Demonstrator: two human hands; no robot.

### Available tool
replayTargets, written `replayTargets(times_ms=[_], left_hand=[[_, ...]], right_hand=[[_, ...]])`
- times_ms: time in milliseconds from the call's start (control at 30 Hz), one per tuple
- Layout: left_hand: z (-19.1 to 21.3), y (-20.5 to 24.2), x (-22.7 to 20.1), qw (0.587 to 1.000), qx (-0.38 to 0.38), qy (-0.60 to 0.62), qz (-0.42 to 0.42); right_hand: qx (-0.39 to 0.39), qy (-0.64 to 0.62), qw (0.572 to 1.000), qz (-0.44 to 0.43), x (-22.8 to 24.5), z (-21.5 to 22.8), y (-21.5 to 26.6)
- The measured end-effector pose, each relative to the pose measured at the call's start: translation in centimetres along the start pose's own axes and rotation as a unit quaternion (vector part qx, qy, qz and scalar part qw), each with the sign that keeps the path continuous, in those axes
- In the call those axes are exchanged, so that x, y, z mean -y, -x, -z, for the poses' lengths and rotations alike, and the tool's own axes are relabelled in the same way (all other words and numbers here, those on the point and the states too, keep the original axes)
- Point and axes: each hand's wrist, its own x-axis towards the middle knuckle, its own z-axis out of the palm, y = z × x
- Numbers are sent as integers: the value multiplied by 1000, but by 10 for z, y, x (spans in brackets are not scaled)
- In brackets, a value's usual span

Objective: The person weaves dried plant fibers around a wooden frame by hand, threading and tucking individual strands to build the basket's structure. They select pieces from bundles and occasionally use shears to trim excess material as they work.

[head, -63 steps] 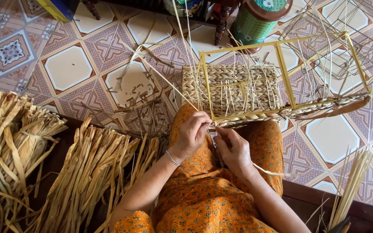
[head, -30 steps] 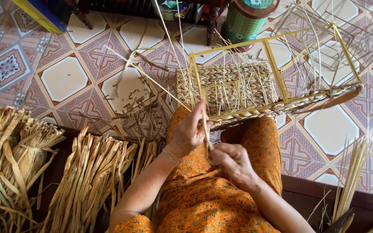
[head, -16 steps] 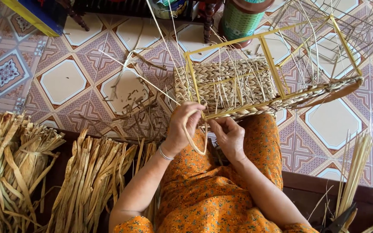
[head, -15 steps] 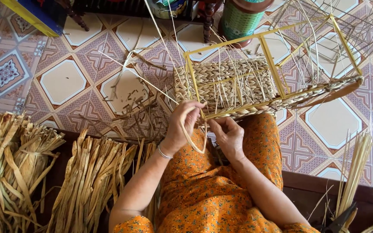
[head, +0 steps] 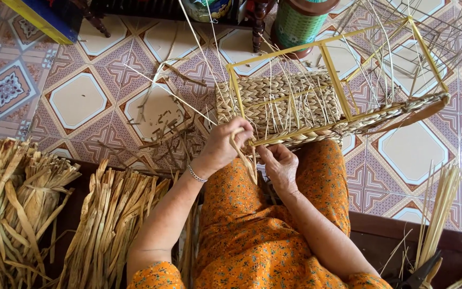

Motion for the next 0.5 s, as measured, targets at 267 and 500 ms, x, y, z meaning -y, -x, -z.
replayTargets(times_ms=[267, 500], left_hand=[[9, -6, -3, 998, 35, 45, 15], [17, -23, -21, 965, 84, 179, 172]], right_hand=[[-2, -61, 998, -11, -7, -2, -1], [-14, -106, 994, 26, -8, -5, 4]])
